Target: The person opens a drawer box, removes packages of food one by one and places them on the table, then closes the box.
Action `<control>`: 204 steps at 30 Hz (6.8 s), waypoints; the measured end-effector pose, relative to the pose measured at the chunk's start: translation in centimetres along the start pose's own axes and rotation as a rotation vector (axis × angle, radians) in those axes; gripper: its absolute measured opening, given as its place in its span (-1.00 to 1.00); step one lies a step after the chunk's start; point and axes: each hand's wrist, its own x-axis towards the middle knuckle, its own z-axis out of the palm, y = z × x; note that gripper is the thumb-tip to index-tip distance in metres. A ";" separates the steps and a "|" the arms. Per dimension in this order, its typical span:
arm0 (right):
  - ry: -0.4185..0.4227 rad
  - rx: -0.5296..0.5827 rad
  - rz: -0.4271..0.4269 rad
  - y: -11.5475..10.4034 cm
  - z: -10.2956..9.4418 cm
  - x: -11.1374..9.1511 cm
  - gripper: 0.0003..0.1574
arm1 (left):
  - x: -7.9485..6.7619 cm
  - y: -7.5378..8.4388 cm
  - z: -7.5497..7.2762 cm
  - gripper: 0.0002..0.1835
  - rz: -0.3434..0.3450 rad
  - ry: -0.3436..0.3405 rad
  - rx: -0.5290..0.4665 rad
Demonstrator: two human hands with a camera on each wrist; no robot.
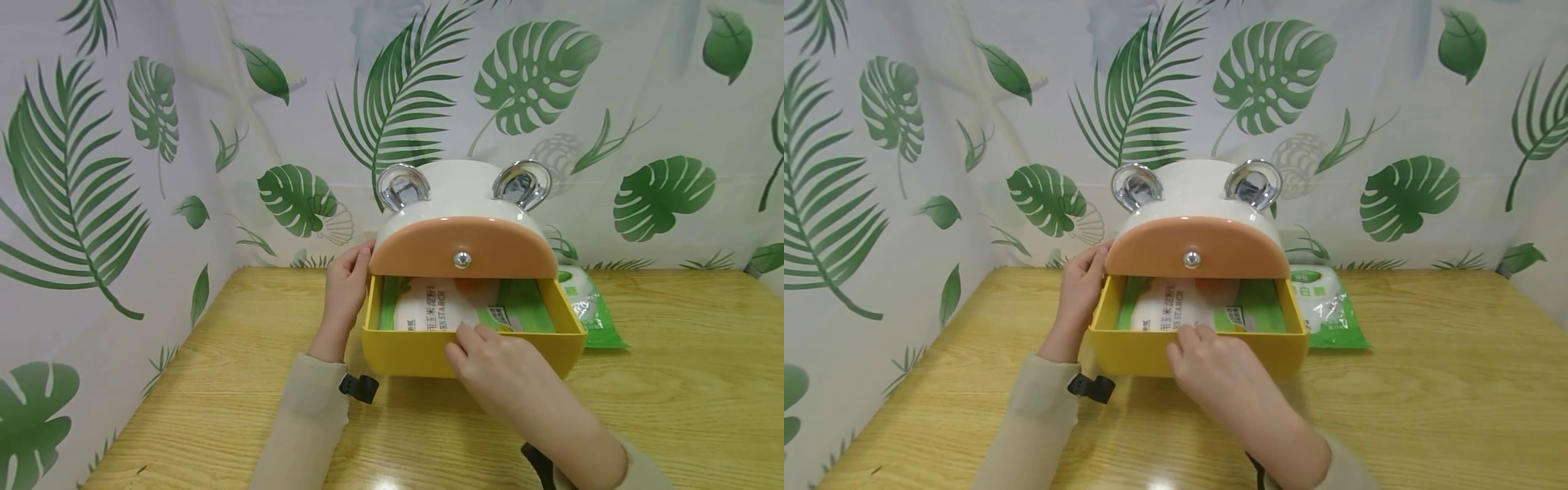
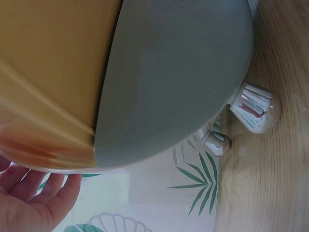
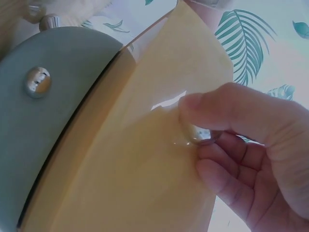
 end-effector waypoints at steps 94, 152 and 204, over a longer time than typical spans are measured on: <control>0.007 0.229 0.060 5.1 -2.9 1.2 -0.69 | 0.2 -0.1 -0.2 -0.68 0.038 -0.005 -0.006; -0.325 0.231 0.147 6.5 0.2 3.0 -0.80 | 0.2 -0.3 0.0 -0.68 0.069 0.002 0.011; 0.184 0.353 0.357 8.9 -7.3 -4.1 -0.71 | 0.2 -0.1 0.0 -0.67 0.057 -0.015 -0.006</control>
